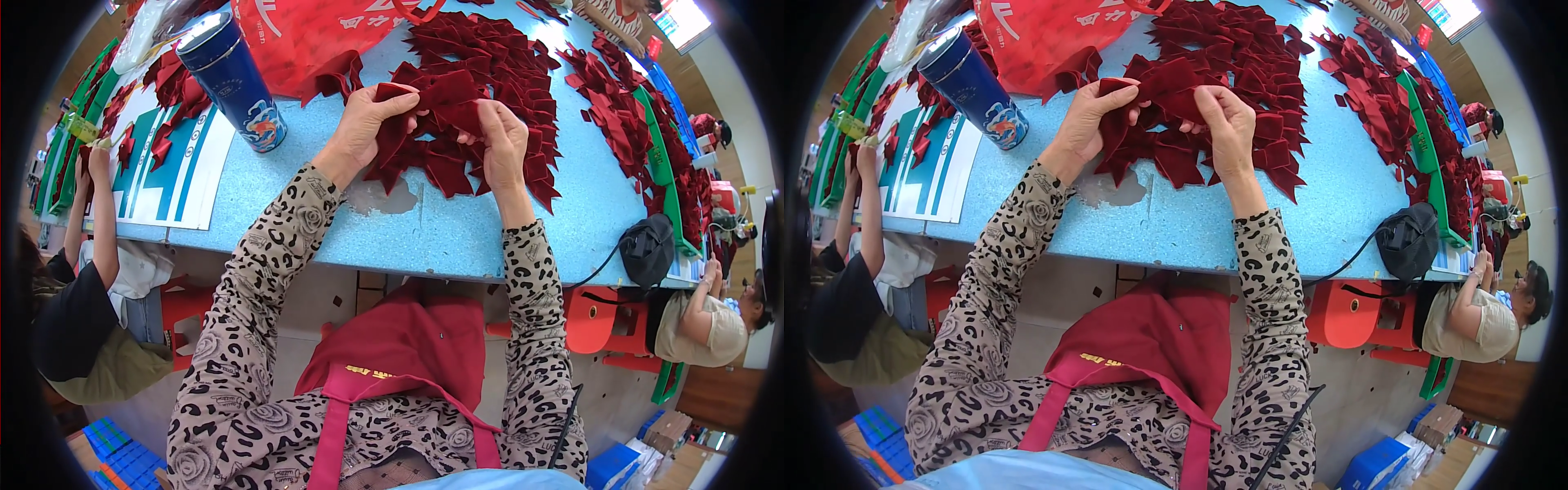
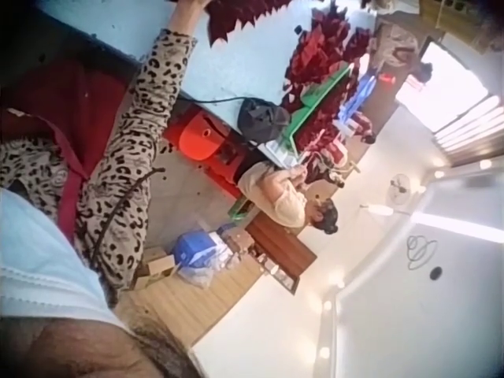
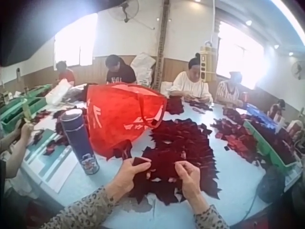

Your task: Assembling decorative red fabric bows by hand at a factory workstation.

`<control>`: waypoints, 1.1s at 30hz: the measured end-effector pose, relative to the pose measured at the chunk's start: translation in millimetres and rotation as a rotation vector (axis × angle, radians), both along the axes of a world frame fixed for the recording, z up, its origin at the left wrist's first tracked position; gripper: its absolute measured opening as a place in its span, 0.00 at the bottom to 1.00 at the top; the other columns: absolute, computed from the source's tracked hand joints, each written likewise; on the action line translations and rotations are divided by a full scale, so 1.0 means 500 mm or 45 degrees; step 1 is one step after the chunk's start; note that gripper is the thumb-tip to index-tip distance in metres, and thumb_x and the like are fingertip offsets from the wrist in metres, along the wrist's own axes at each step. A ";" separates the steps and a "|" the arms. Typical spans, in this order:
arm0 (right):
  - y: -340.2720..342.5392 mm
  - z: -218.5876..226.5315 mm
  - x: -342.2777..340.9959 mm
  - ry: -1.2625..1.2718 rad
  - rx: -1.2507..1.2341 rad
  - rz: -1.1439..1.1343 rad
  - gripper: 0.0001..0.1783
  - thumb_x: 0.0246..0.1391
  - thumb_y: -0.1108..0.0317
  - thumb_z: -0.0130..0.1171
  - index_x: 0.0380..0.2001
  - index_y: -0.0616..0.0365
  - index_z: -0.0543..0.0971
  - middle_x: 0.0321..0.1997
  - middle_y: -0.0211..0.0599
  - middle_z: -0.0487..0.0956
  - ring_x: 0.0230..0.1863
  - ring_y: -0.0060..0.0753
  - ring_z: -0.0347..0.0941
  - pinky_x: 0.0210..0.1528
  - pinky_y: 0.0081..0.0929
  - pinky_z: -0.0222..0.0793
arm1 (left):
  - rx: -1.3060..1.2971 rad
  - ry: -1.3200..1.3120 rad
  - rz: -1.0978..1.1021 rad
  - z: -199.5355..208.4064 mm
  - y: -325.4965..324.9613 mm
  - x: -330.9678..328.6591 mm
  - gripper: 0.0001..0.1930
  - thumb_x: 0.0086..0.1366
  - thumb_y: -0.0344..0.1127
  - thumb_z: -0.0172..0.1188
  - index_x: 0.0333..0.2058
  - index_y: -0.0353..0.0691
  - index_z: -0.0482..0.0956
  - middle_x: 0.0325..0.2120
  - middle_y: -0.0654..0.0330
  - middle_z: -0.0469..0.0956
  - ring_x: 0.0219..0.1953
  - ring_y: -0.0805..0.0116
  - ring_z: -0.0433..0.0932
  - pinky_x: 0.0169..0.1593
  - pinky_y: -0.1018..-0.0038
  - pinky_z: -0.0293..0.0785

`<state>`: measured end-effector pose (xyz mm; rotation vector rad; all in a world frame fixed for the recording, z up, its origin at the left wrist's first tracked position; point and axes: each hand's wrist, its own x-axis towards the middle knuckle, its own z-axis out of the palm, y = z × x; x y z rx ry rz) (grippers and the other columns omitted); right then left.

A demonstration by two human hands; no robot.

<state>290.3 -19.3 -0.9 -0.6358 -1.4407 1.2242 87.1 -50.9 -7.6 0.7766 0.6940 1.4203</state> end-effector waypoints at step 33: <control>0.012 -0.020 -0.003 -0.282 0.083 -0.061 0.17 0.64 0.58 0.49 0.37 0.63 0.78 0.31 0.31 0.79 0.28 0.16 0.71 0.30 0.14 0.66 | -0.005 0.049 0.053 -0.011 -0.001 -0.010 0.09 0.61 0.33 0.62 0.38 0.35 0.78 0.30 0.56 0.80 0.24 0.75 0.76 0.29 0.80 0.74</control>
